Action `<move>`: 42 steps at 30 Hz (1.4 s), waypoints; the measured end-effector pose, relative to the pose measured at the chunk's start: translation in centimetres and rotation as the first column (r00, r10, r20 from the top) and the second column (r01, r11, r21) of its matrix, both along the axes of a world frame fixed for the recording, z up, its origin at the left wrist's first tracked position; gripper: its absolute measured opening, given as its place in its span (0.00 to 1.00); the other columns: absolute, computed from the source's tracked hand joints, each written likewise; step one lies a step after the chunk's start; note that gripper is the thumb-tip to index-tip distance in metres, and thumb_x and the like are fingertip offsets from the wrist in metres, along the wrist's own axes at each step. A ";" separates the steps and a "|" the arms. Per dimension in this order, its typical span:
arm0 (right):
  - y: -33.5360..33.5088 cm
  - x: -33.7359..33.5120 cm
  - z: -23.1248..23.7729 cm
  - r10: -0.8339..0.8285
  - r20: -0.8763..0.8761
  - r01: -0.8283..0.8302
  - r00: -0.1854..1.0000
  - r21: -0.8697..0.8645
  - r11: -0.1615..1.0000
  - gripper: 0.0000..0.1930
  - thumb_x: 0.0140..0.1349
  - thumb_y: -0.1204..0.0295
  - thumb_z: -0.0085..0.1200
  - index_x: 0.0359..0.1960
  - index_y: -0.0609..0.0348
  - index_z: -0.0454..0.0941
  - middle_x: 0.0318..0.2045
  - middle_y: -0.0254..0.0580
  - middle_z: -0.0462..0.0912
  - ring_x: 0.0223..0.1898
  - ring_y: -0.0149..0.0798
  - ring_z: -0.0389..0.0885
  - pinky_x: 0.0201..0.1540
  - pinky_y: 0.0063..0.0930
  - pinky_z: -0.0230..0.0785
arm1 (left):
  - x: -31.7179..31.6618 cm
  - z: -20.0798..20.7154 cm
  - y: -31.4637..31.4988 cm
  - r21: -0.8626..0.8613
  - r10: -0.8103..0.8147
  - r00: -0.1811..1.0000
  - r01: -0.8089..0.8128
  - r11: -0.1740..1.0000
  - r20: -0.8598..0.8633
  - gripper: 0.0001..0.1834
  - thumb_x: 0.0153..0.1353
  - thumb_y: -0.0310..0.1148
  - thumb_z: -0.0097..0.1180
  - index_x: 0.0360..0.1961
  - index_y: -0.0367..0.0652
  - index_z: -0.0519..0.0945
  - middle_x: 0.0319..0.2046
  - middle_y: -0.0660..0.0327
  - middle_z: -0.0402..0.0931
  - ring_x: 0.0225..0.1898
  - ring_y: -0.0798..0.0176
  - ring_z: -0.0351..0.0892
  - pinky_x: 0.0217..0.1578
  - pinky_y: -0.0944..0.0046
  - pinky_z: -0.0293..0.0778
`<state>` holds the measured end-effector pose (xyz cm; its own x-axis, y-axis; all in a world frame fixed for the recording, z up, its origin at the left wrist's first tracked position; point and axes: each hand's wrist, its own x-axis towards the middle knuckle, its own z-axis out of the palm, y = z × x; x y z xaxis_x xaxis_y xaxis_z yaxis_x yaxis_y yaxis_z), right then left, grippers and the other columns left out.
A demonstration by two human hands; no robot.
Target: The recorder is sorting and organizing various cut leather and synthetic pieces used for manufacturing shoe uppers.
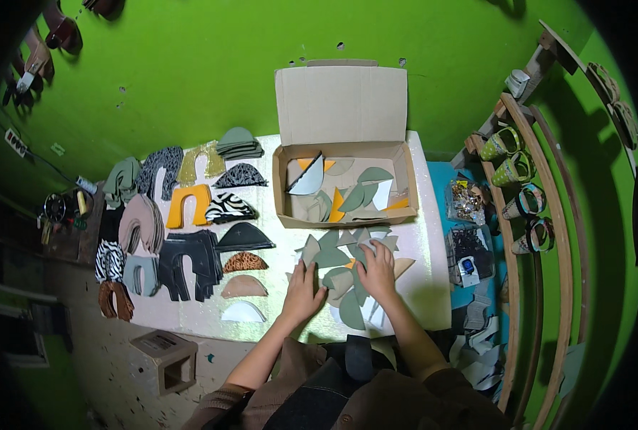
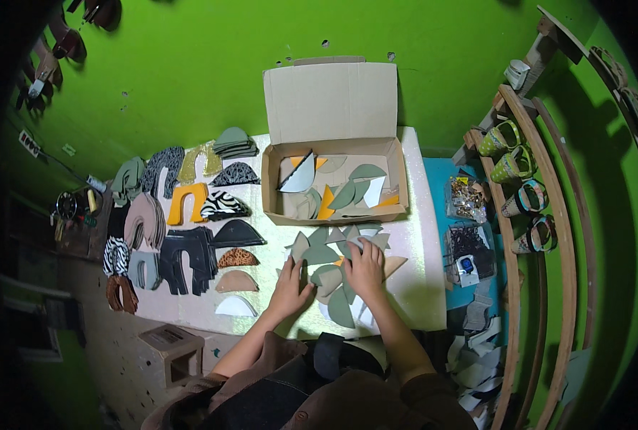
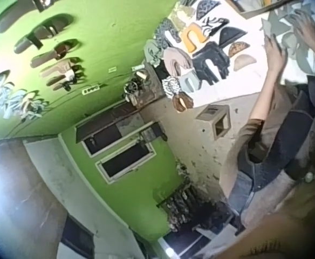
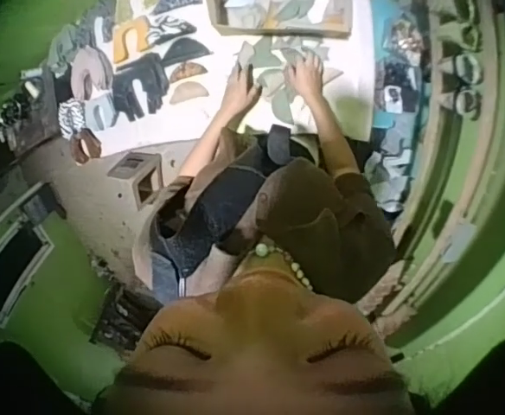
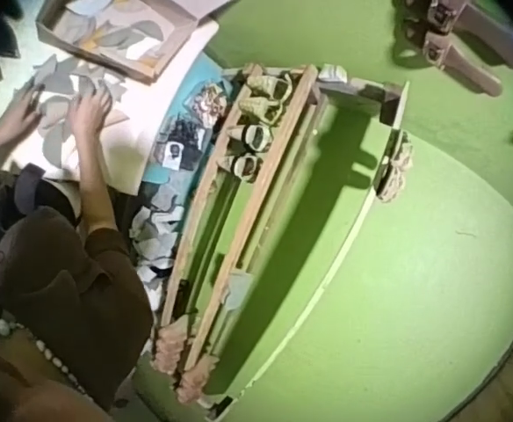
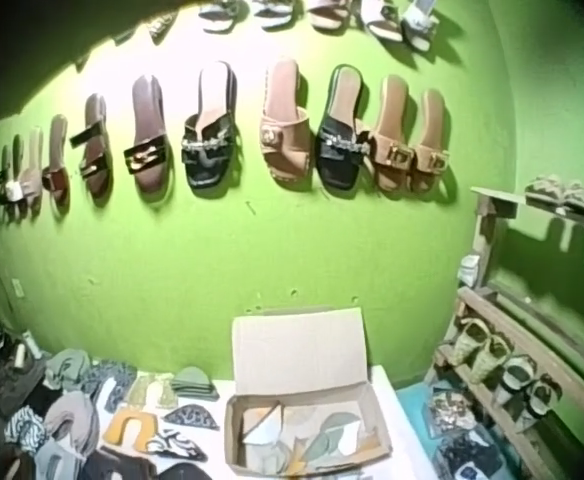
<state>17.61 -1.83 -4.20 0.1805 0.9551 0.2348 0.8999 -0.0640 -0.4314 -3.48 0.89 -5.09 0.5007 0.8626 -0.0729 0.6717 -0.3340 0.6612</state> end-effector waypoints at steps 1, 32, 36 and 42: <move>0.2 0.9 -0.2 0.020 0.044 -0.019 0.999 -0.030 0.999 0.27 0.49 0.68 0.58 0.53 0.56 0.67 0.52 0.54 0.64 0.55 0.55 0.62 0.57 0.45 0.54 | 0.8 -0.6 -0.3 -0.002 0.014 1.000 -0.014 1.000 0.001 0.37 0.54 0.40 0.55 0.61 0.36 0.57 0.61 0.33 0.48 0.62 0.34 0.51 0.61 0.49 0.52; 0.0 4.0 0.0 0.475 0.032 -0.447 0.879 -0.292 0.846 0.23 0.46 0.66 0.60 0.47 0.56 0.73 0.44 0.46 0.67 0.50 0.49 0.63 0.53 0.40 0.59 | 7.2 -0.6 -3.8 0.276 0.225 0.935 -0.147 0.950 -0.276 0.48 0.33 0.45 0.72 0.59 0.48 0.65 0.65 0.43 0.43 0.66 0.39 0.40 0.62 0.36 0.37; -0.1 4.3 0.3 0.430 0.009 -0.416 0.903 -0.239 0.877 0.13 0.48 0.65 0.59 0.34 0.56 0.77 0.43 0.43 0.70 0.50 0.48 0.64 0.52 0.40 0.60 | 6.8 -0.1 -3.7 0.291 0.252 0.928 -0.170 0.941 -0.272 0.46 0.35 0.44 0.71 0.59 0.47 0.65 0.65 0.44 0.44 0.66 0.40 0.42 0.61 0.37 0.39; 0.9 4.7 0.7 0.521 -0.155 -0.536 0.839 -0.396 0.745 0.10 0.54 0.64 0.51 0.33 0.54 0.79 0.31 0.45 0.80 0.38 0.48 0.78 0.42 0.42 0.68 | 6.8 -0.5 -4.1 0.275 0.269 0.926 -0.195 0.942 -0.266 0.46 0.35 0.44 0.71 0.59 0.47 0.65 0.64 0.44 0.45 0.66 0.40 0.43 0.61 0.36 0.39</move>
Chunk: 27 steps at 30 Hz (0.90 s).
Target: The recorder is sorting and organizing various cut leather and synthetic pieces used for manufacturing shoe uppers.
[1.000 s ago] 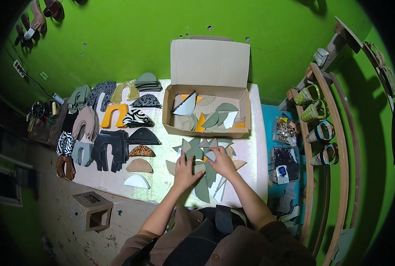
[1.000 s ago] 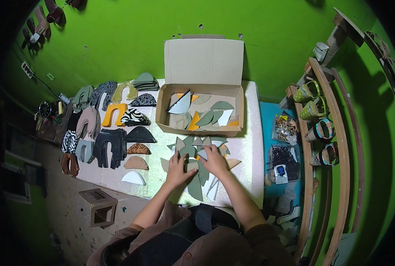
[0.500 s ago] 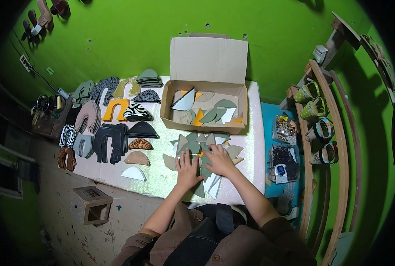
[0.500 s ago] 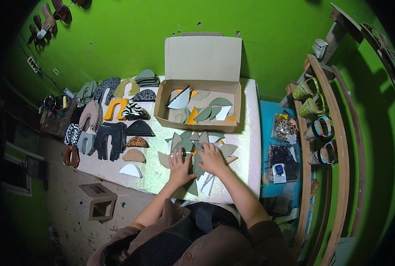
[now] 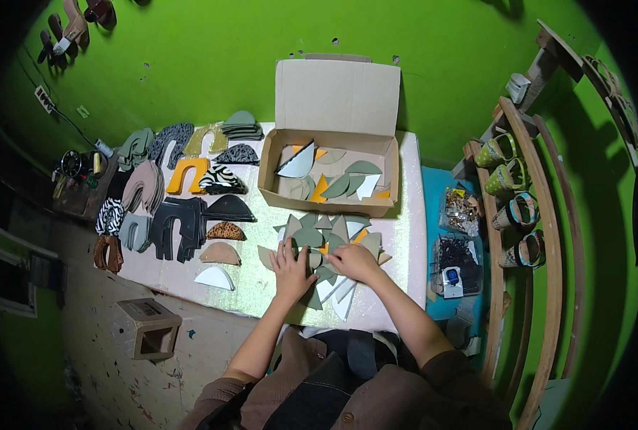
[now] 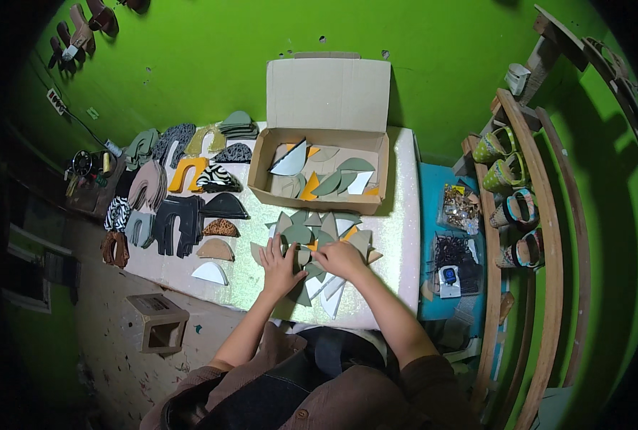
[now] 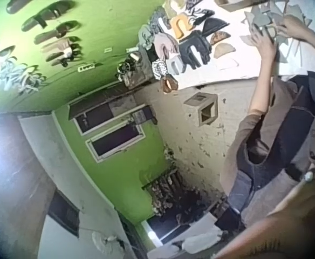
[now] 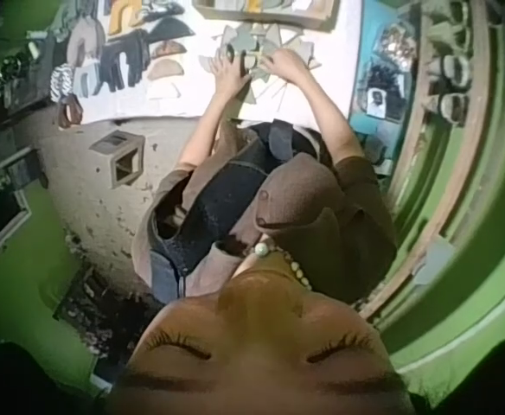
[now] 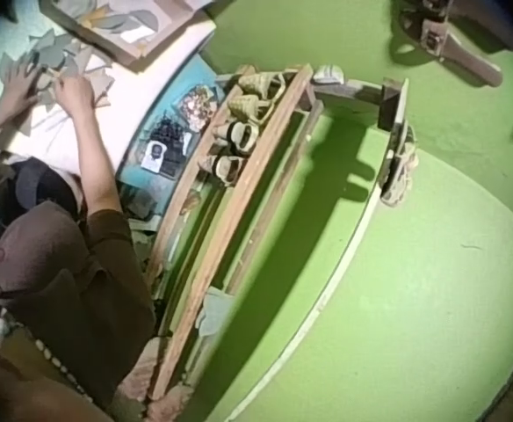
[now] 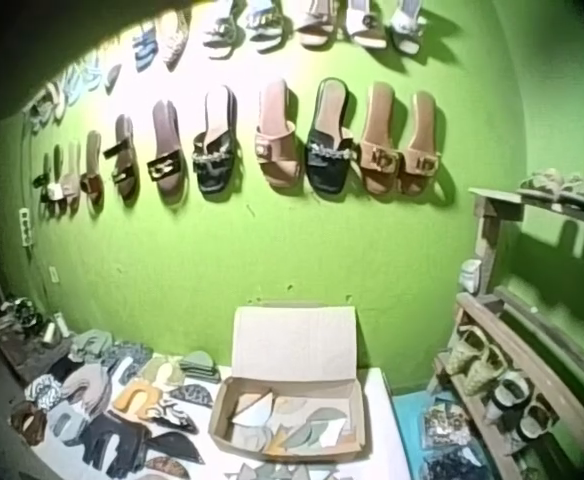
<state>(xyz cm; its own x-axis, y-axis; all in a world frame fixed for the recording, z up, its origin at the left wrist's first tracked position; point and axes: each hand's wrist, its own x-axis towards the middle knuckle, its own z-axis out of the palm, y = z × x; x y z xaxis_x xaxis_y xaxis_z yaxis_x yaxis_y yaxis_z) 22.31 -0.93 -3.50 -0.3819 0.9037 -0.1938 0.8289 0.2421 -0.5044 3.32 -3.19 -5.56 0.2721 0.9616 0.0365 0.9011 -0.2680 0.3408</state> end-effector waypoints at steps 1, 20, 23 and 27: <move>0.3 -0.4 -0.2 -0.097 -0.024 0.098 0.995 0.028 0.995 0.11 0.56 0.64 0.49 0.37 0.54 0.78 0.26 0.46 0.80 0.31 0.50 0.79 0.35 0.45 0.70 | 0.0 0.1 0.2 -0.016 0.003 1.000 -0.003 1.000 0.008 0.46 0.35 0.44 0.71 0.59 0.47 0.65 0.64 0.44 0.45 0.66 0.40 0.42 0.61 0.36 0.38; 2.2 1.2 4.9 -0.428 -0.631 0.356 0.647 -0.247 0.901 0.09 0.58 0.70 0.54 0.37 0.60 0.75 0.30 0.36 0.78 0.34 0.32 0.77 0.37 0.24 0.69 | -0.4 0.6 1.1 -0.073 -0.048 0.989 0.058 0.996 0.139 0.40 0.42 0.46 0.66 0.58 0.46 0.66 0.62 0.43 0.48 0.65 0.41 0.44 0.62 0.39 0.39; 2.3 1.4 4.3 -0.446 -0.692 0.352 0.568 -0.286 0.891 0.10 0.60 0.72 0.53 0.39 0.63 0.71 0.28 0.36 0.78 0.29 0.26 0.77 0.32 0.20 0.69 | 0.0 1.9 2.1 -0.101 -0.073 0.902 0.127 0.987 0.425 0.36 0.48 0.45 0.63 0.57 0.42 0.66 0.57 0.42 0.57 0.61 0.45 0.55 0.60 0.48 0.52; 1.5 -0.3 2.3 -0.551 -0.809 0.248 0.203 -0.502 0.828 0.10 0.60 0.73 0.52 0.40 0.64 0.67 0.31 0.38 0.77 0.30 0.27 0.78 0.31 0.21 0.70 | 0.7 2.1 2.4 -0.384 0.186 0.598 0.222 0.896 0.780 0.24 0.58 0.40 0.56 0.51 0.36 0.69 0.42 0.52 0.74 0.43 0.60 0.74 0.43 0.64 0.70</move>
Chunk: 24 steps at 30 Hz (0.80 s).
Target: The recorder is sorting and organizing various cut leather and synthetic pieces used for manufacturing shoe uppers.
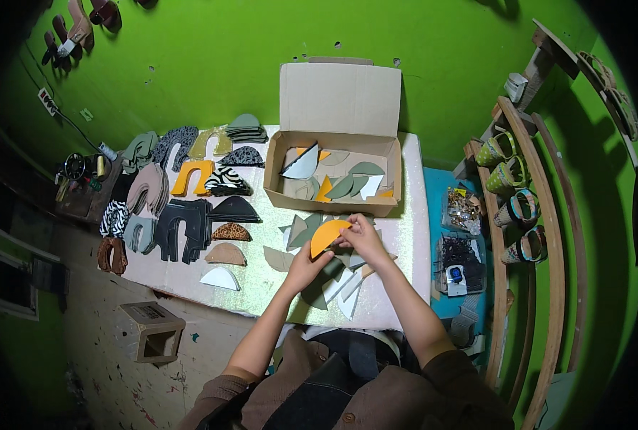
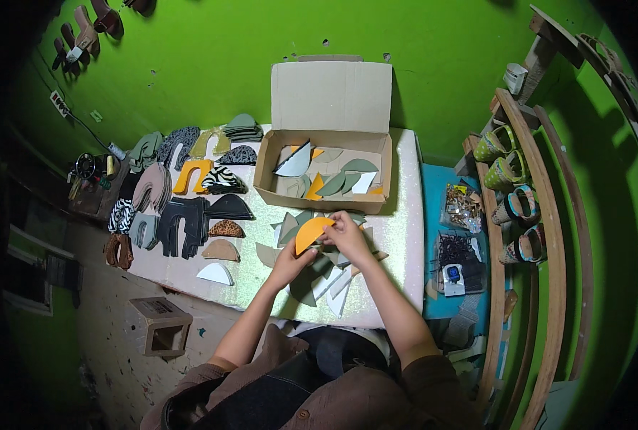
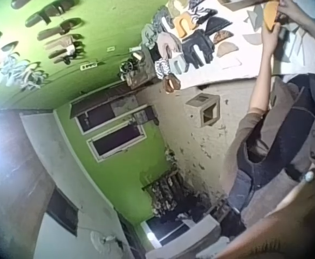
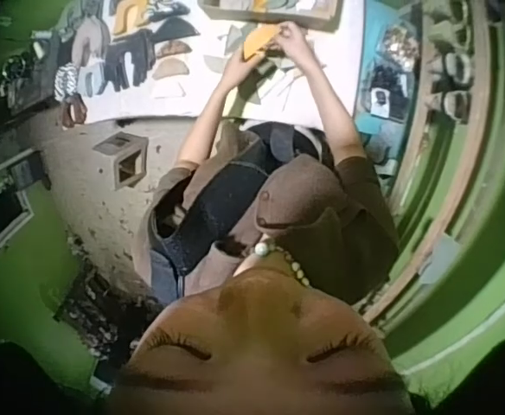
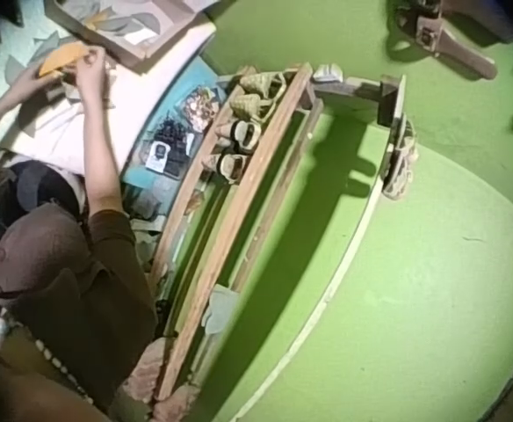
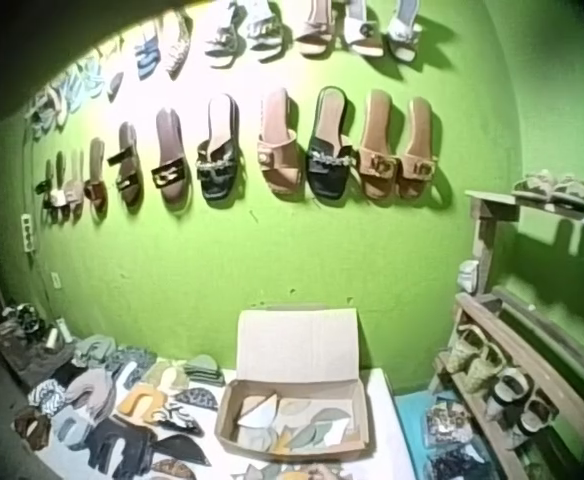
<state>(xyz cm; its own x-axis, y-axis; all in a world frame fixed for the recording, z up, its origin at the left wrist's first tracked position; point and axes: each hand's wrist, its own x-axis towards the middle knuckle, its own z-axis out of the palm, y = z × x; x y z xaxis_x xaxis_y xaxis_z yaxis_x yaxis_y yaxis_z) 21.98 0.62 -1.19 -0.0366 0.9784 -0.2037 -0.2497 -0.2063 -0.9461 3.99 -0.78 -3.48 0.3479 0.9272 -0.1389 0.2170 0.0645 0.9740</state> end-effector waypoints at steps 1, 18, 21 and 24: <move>-0.1 -0.3 -0.5 0.006 -0.002 -0.006 1.000 0.002 1.000 0.10 0.60 0.73 0.52 0.40 0.64 0.67 0.31 0.38 0.77 0.30 0.27 0.78 0.31 0.21 0.70 | -0.2 -0.4 0.0 -0.219 0.068 0.976 -0.021 0.975 0.206 0.19 0.61 0.38 0.53 0.48 0.35 0.70 0.38 0.56 0.77 0.37 0.66 0.78 0.37 0.69 0.72; -0.9 0.9 -1.7 -0.057 0.989 -0.663 -0.138 -0.050 0.747 0.09 0.49 0.72 0.50 0.29 0.50 0.81 0.35 0.31 0.80 0.48 0.35 0.70 0.46 0.34 0.63 | -1.7 -2.4 -1.2 -0.311 0.316 0.934 -0.253 0.916 0.169 0.10 0.68 0.36 0.39 0.31 0.45 0.68 0.22 0.70 0.66 0.21 0.76 0.63 0.24 0.73 0.68; -1.4 1.3 -0.9 -0.069 0.991 -0.637 -0.111 -0.017 0.771 0.07 0.50 0.69 0.50 0.29 0.49 0.81 0.29 0.35 0.81 0.41 0.38 0.75 0.43 0.34 0.64 | -1.2 -2.6 -1.2 -0.301 0.320 0.931 -0.259 0.918 0.174 0.10 0.68 0.36 0.39 0.31 0.45 0.68 0.22 0.70 0.67 0.21 0.76 0.63 0.25 0.74 0.68; -2.0 1.8 -2.4 0.012 1.000 -0.580 -0.009 -0.015 0.814 0.09 0.54 0.63 0.51 0.28 0.52 0.79 0.19 0.43 0.79 0.26 0.46 0.79 0.39 0.39 0.67 | 0.2 -2.8 -1.3 -0.322 0.290 0.940 -0.223 0.920 0.177 0.10 0.68 0.36 0.38 0.31 0.45 0.68 0.23 0.69 0.69 0.22 0.76 0.64 0.25 0.74 0.67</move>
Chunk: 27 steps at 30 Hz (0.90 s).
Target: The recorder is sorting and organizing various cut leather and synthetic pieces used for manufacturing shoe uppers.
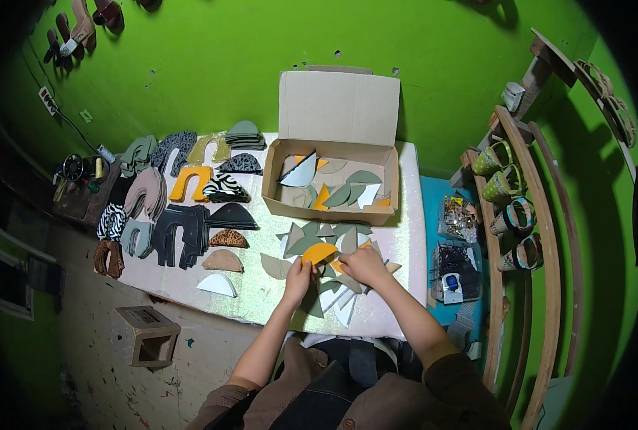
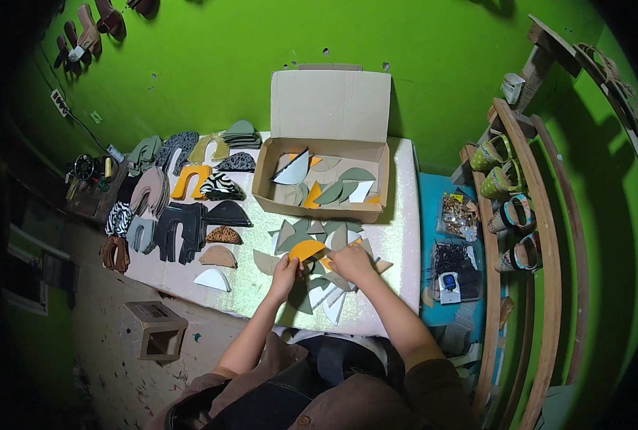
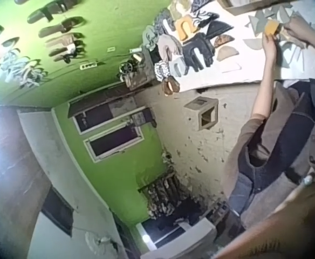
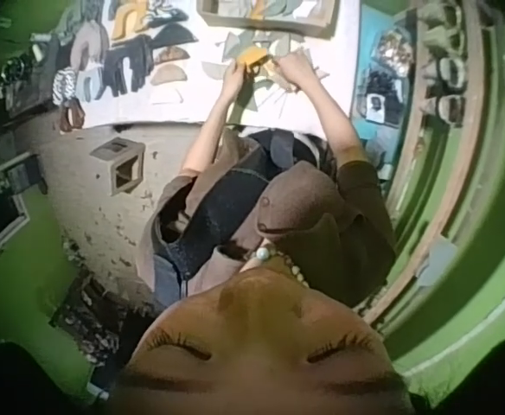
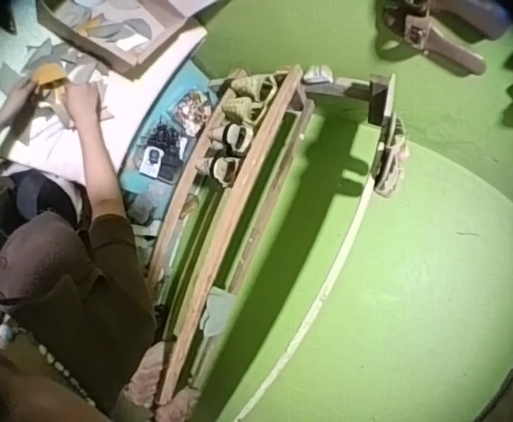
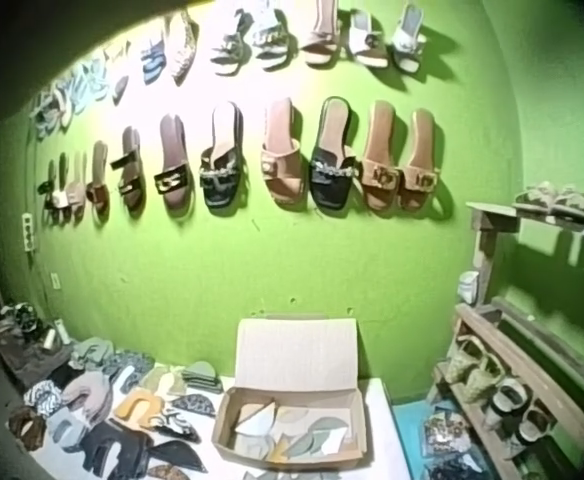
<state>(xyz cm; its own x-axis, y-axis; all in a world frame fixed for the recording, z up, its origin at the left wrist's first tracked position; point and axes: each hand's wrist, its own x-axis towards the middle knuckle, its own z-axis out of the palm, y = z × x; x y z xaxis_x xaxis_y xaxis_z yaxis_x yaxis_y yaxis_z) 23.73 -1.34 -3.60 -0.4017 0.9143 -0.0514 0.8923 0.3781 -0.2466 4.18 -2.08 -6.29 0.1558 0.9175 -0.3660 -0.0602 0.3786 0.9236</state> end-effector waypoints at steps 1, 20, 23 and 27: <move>0.0 0.1 -0.6 -0.004 0.003 0.004 1.000 0.002 1.000 0.09 0.54 0.63 0.51 0.28 0.52 0.79 0.19 0.43 0.79 0.26 0.46 0.79 0.39 0.39 0.67 | 0.3 0.0 0.2 0.002 -0.004 1.000 0.004 1.000 0.003 0.10 0.68 0.36 0.38 0.31 0.45 0.68 0.23 0.69 0.69 0.22 0.76 0.64 0.25 0.74 0.67; -1.0 -1.6 -1.3 -0.186 0.035 0.181 0.982 0.115 0.977 0.16 0.45 0.59 0.61 0.30 0.57 0.77 0.30 0.39 0.77 0.39 0.40 0.74 0.41 0.35 0.63 | -0.4 -1.0 0.1 0.002 0.030 0.999 -0.030 1.000 0.028 0.09 0.68 0.34 0.39 0.34 0.43 0.68 0.24 0.67 0.70 0.24 0.74 0.68 0.28 0.74 0.67; -1.0 -1.5 -1.5 -0.168 0.019 0.164 0.986 0.143 0.976 0.11 0.46 0.63 0.58 0.26 0.56 0.77 0.27 0.40 0.77 0.36 0.41 0.75 0.40 0.34 0.64 | -0.3 -1.0 0.1 -0.006 0.033 0.999 -0.033 0.999 0.023 0.08 0.68 0.34 0.39 0.34 0.43 0.69 0.24 0.67 0.70 0.24 0.74 0.68 0.28 0.74 0.67; -0.8 -1.4 -1.1 -0.202 -0.167 0.234 0.965 0.202 0.951 0.09 0.48 0.66 0.56 0.23 0.59 0.76 0.23 0.42 0.77 0.28 0.44 0.77 0.34 0.37 0.67 | -0.4 -1.0 0.2 -0.009 0.051 0.999 -0.051 0.999 0.019 0.08 0.68 0.33 0.39 0.34 0.43 0.68 0.24 0.67 0.70 0.24 0.74 0.68 0.29 0.74 0.67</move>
